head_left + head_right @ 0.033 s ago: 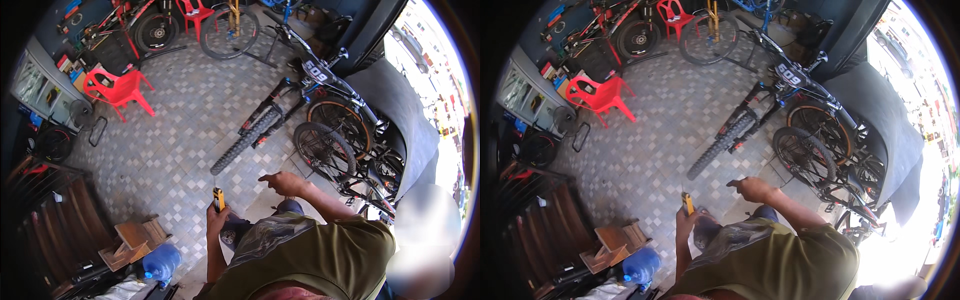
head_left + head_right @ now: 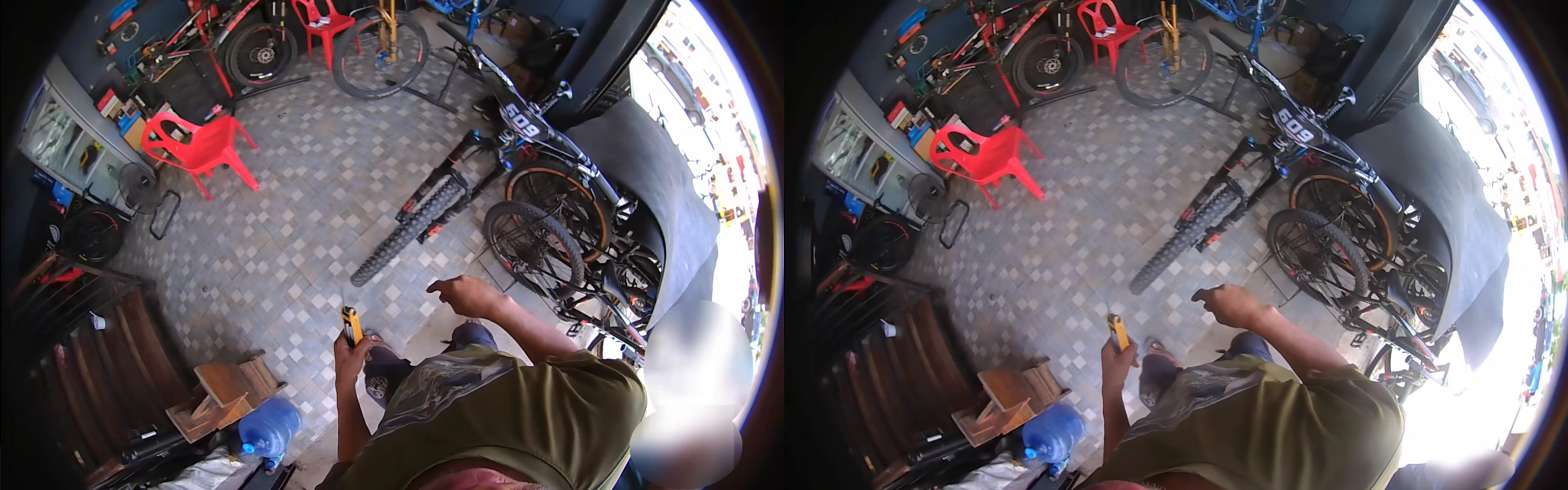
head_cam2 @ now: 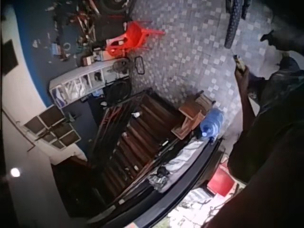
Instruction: The person adjusts the bicycle handlebar using a yellow tool, then removes and reattaches the saddle. They install a new grip on the handlebar and tighten it with a screwdriver. The person also adjusts the brake lever and shifter on the handlebar.
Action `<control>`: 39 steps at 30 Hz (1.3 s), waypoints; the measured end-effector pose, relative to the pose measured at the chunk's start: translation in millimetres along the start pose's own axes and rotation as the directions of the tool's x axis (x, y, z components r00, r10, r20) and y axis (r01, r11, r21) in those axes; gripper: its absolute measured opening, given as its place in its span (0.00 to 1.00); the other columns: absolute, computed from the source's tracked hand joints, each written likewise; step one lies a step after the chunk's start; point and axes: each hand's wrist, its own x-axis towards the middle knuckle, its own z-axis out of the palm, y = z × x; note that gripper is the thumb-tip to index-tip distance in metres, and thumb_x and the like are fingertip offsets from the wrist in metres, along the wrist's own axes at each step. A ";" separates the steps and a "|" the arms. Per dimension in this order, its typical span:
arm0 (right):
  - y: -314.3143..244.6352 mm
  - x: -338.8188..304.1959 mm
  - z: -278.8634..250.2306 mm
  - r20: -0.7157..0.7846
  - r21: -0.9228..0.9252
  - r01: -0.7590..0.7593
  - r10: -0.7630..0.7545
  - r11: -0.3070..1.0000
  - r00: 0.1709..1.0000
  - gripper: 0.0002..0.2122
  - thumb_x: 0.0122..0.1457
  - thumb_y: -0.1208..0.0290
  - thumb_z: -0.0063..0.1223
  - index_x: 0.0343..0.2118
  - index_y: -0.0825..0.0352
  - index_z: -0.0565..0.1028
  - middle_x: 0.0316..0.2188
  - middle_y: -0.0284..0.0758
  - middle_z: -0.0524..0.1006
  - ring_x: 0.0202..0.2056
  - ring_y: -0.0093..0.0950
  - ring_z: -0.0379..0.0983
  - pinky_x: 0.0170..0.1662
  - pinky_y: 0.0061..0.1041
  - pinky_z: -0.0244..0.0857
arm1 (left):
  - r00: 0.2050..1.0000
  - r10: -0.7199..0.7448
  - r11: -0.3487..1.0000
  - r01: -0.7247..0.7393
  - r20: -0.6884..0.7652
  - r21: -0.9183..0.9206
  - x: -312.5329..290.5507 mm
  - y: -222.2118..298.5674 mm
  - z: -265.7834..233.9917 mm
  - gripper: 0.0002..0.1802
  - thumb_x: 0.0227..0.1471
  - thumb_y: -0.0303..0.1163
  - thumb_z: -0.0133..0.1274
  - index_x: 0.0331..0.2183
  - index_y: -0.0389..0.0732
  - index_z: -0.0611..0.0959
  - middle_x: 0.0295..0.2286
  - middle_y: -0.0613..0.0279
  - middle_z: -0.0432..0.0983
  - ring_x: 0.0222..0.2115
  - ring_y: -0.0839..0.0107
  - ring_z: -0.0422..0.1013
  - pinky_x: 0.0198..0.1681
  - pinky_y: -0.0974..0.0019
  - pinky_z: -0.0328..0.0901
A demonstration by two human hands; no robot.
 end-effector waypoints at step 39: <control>-279.3 653.1 -185.1 -0.082 0.996 0.086 0.354 0.003 0.932 0.18 0.68 0.53 0.56 0.49 0.63 0.73 0.29 0.34 0.79 0.24 0.24 0.75 0.27 0.26 0.69 | 0.975 0.042 0.937 -0.115 0.220 0.330 525.7 354.6 -377.6 0.15 0.63 0.33 0.56 0.49 0.41 0.84 0.38 0.61 0.83 0.31 0.74 0.77 0.33 0.69 0.72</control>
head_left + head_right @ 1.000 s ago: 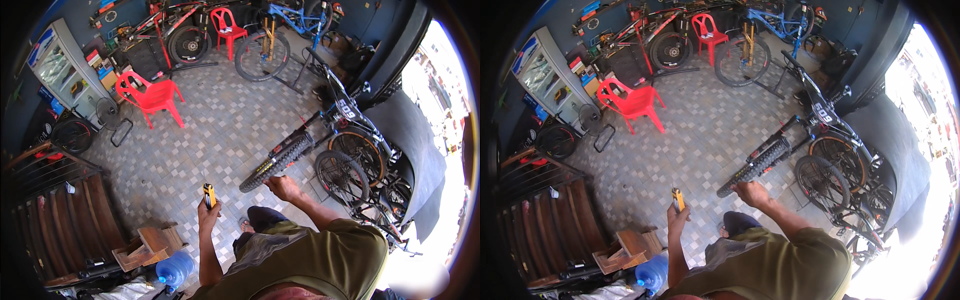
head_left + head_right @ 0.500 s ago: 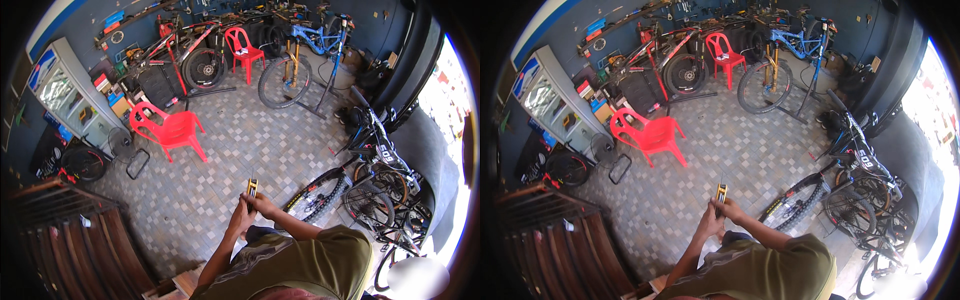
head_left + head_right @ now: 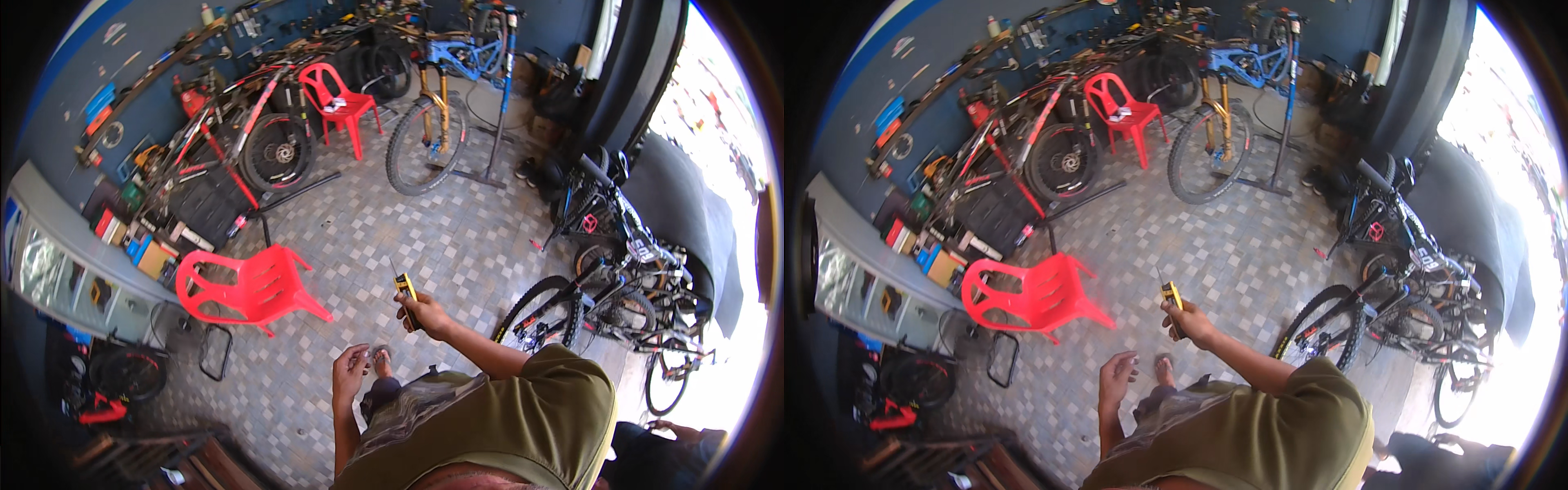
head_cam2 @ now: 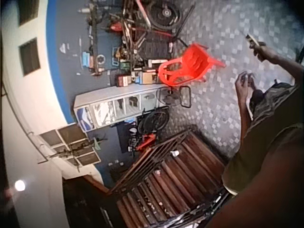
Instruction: The person adjusts the bicycle handlebar using a yellow tool, then removes and reattaches the saddle. They install a new grip on the handlebar and tighten it with a screwdriver. The person also adjusts the brake lever and shifter on the handlebar.
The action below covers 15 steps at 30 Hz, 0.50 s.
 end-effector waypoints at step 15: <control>-133.9 97.0 -166.7 -0.726 -0.007 0.375 -0.262 0.927 0.635 0.19 0.61 0.63 0.67 0.47 0.68 0.73 0.29 0.31 0.75 0.19 0.23 0.73 0.23 0.25 0.68 | 0.727 0.274 0.872 -0.464 0.630 0.156 396.1 202.8 95.3 0.14 0.64 0.35 0.57 0.46 0.37 0.84 0.39 0.60 0.84 0.34 0.73 0.77 0.38 0.67 0.72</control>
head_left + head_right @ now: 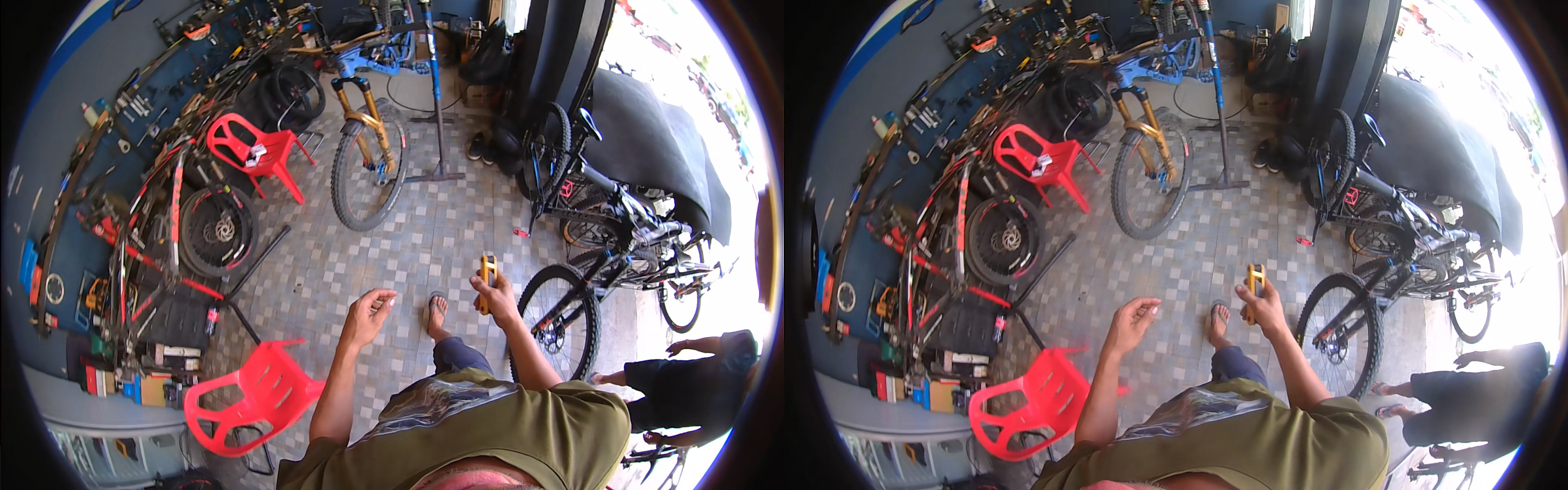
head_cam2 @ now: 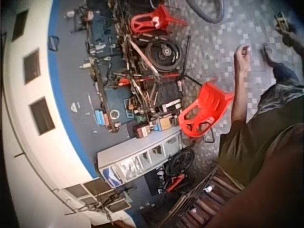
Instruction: The person adjusts the bicycle handlebar using a yellow tool, then removes and reattaches the saddle. They install a new grip on the handlebar and tighten it with a screwdriver. The person also adjusts the brake lever and shifter on the handlebar.
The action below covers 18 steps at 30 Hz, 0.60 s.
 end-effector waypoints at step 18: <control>-276.2 400.7 -25.4 -0.067 0.352 0.387 -0.389 0.852 0.919 0.25 0.72 0.68 0.46 0.70 0.55 0.57 0.23 0.30 0.67 0.19 0.24 0.73 0.21 0.24 0.70 | 0.917 0.396 0.914 -0.398 -0.035 -0.079 491.2 139.3 16.9 0.12 0.62 0.29 0.58 0.47 0.39 0.85 0.43 0.59 0.81 0.36 0.71 0.78 0.36 0.68 0.72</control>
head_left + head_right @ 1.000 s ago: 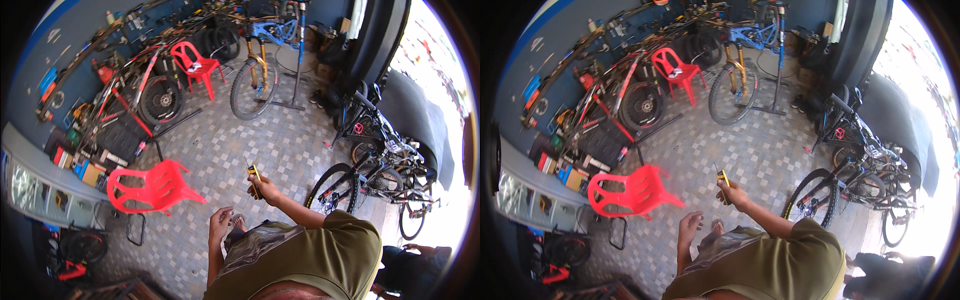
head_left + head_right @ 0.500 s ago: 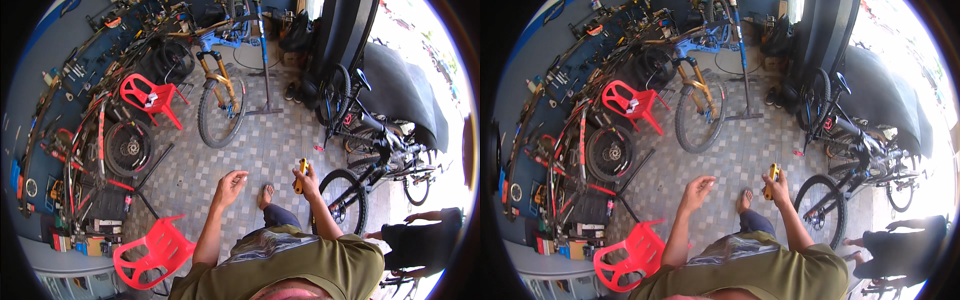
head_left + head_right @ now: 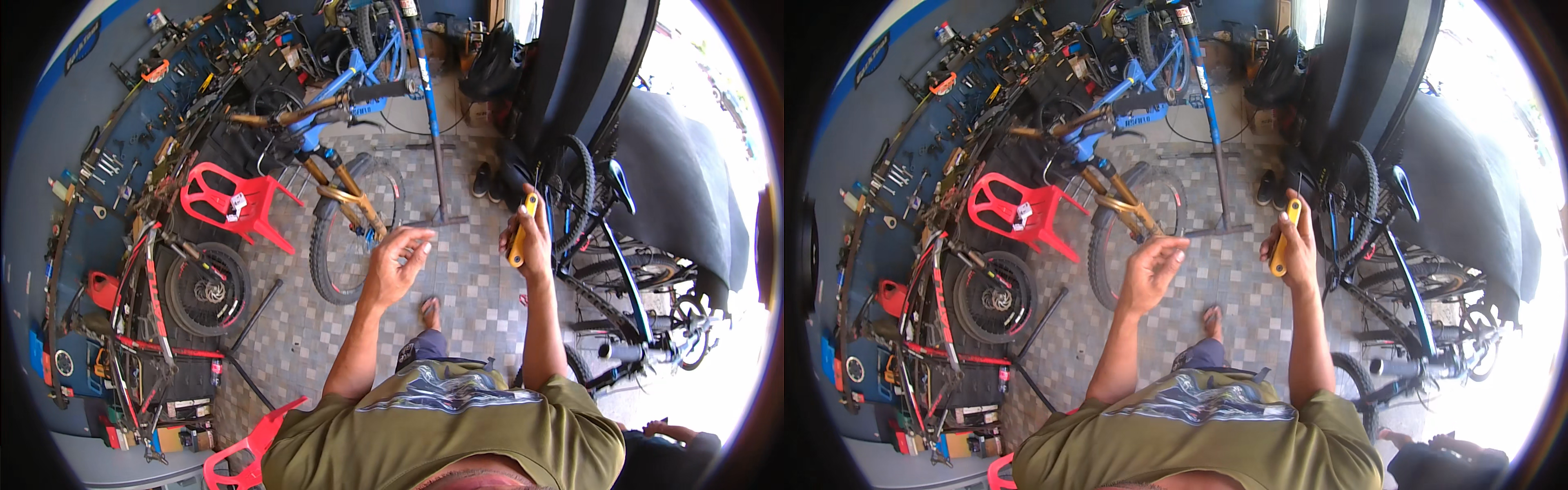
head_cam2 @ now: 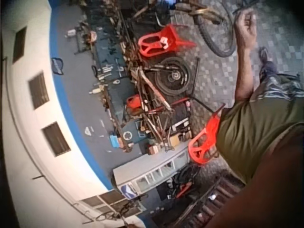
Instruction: The person adjusts the bicycle handlebar using a yellow tool, then removes and reattaches the saddle. They install a new grip on the handlebar and tighten it with a screwdriver. The person also adjusts the brake lever and shifter on the handlebar.
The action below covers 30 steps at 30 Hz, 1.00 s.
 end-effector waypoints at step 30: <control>-3.2 541.5 279.7 0.636 -0.019 0.470 0.374 0.882 -0.675 0.21 0.70 0.58 0.53 0.61 0.61 0.72 0.51 0.40 0.80 0.48 0.33 0.78 0.51 0.35 0.70 | 0.155 0.429 0.794 0.406 -0.890 0.454 272.3 -30.1 40.7 0.40 0.65 0.62 0.46 0.52 0.29 0.77 0.52 0.39 0.75 0.53 0.50 0.74 0.52 0.50 0.71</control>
